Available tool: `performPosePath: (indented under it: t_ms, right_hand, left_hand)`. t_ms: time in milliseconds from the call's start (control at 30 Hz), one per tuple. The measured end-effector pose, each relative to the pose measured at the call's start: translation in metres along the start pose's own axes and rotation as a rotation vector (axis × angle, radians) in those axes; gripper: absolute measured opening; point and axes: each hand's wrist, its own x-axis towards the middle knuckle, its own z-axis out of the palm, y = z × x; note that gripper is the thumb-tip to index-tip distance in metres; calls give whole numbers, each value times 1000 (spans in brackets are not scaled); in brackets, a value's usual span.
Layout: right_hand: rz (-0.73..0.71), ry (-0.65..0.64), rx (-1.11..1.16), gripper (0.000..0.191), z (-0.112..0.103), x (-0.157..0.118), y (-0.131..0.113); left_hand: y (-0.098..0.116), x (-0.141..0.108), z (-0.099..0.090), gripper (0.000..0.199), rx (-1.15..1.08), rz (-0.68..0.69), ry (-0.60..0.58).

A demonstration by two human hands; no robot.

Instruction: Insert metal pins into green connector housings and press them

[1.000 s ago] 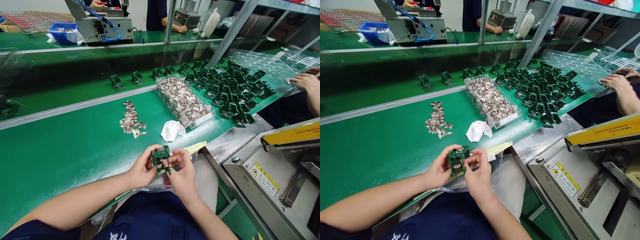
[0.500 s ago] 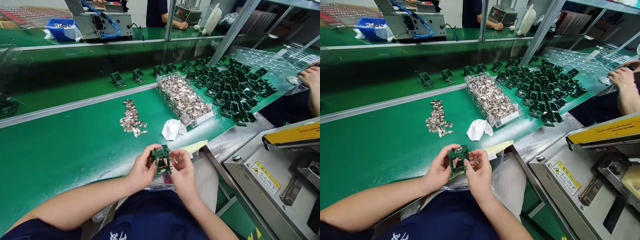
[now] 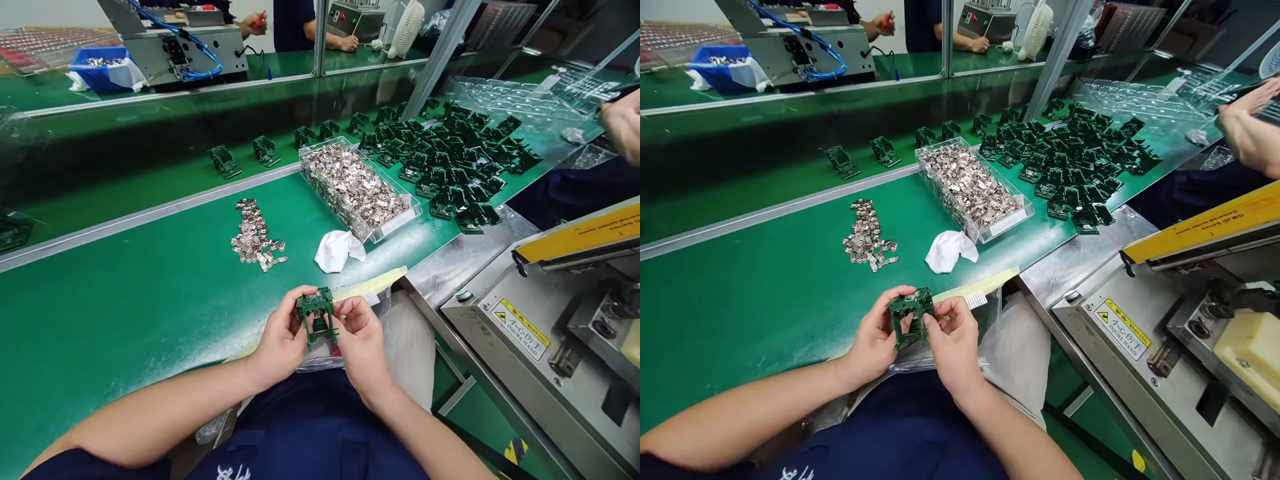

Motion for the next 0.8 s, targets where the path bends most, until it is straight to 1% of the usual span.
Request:
performPosePath:
  t_ms: [133,267,333,400,467,533,600,667,700,733,800]
  right_hand:
    - [31,5,50,34,-1,-4,3]
    - [2,24,103,36,-5,-10,0]
    - [-24,36,101,34,-13,-14,-1]
    - [-51,82,58,29,-28,-20,1]
    - [-59,183,-6,25,-46,-25,9]
    - [-24,269,-55,26,-63,-26,22]
    - [29,268,-75,30,-73,-21,36]
    - [54,206,-78,34,-72,-12,47]
    - [49,177,-77,35,-69,-6,51]
    - [38,159,-74,36,-65,-1,55]
    - [12,143,-66,36,-56,7,59]
  left_hand:
    - [1,-2,3,34,15,-18,11]
    - [2,-7,10,32,22,-4,-9]
    - [4,-8,15,33,19,9,-58]
    - [5,-5,21,35,6,13,-100]
    - [5,5,29,38,-33,-5,-65]
    - [3,23,41,41,-93,-4,25]
    - [-3,46,56,44,-139,53,83]
    - [-12,67,71,47,-159,126,72]
    - [-18,74,78,48,-171,139,59]
    - [-24,79,83,48,-188,133,48]
    - [-35,82,88,49,-227,84,45]
